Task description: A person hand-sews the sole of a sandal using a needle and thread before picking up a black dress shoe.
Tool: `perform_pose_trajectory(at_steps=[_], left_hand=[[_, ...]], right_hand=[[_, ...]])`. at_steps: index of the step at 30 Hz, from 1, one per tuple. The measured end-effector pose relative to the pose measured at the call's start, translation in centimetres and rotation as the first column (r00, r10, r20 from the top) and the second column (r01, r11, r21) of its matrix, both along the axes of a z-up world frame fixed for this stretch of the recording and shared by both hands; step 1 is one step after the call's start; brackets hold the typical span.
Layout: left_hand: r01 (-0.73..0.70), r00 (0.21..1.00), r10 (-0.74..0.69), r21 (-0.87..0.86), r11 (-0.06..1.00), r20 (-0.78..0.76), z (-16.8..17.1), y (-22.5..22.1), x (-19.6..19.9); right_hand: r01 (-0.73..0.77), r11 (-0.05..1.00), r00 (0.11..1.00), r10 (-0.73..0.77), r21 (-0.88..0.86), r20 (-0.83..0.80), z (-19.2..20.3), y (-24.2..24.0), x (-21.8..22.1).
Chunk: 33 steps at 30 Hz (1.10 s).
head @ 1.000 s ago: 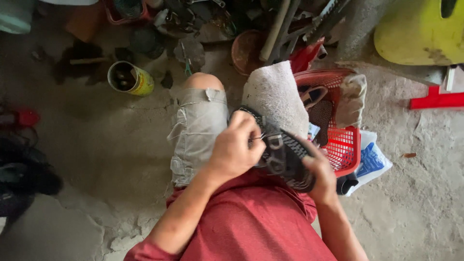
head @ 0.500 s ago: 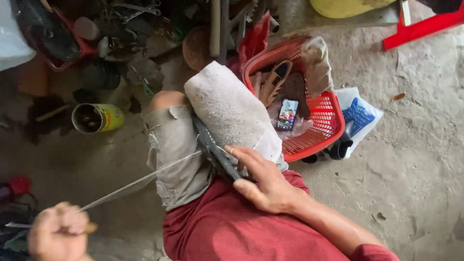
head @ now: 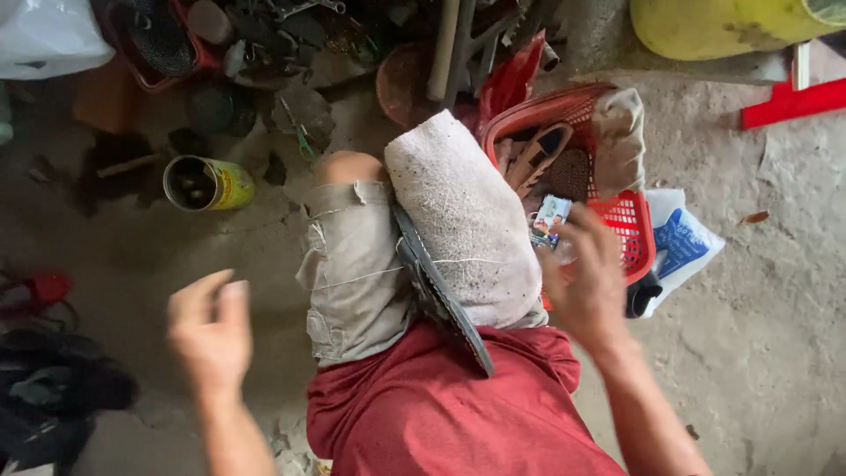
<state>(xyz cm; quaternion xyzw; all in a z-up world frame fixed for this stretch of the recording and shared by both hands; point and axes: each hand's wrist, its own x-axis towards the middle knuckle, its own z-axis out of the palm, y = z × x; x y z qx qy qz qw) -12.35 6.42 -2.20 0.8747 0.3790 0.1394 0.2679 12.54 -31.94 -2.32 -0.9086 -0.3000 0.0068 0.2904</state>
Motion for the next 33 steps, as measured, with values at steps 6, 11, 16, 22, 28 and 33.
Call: perform_pose_trajectory(at_steps=[6,11,16,22,28,33], left_hand=[[0.428,0.901,-0.374,-0.307,0.850,0.221,3.6,-9.5,9.7],[0.508,0.854,-0.518,-0.260,0.821,0.033,2.9,-10.4,11.0],[0.441,0.879,-0.477,-0.412,0.797,0.018,2.0,-10.5,10.2],[0.208,0.936,-0.335,-0.602,0.771,-0.107,3.0,-11.5,11.0],[0.131,0.962,-0.261,-0.694,0.708,-0.085,3.4,-11.7,11.5],[0.110,0.956,-0.272,-0.721,0.684,-0.112,3.7,-11.8,12.0]], right_hand=[[-0.288,0.951,0.956,0.279,0.108,0.096,1.0,6.8,-2.8],[-0.299,0.933,0.954,0.294,0.199,0.052,1.6,7.7,-3.1],[-0.095,0.831,0.864,0.342,0.547,-0.369,2.9,6.3,-3.2],[0.382,0.553,0.551,0.506,0.740,-0.663,2.8,6.2,-3.0],[-0.061,0.942,0.646,0.290,0.331,-0.706,5.3,6.3,-2.9],[-0.241,0.930,0.613,0.369,0.279,-0.699,5.2,5.0,-3.5]])
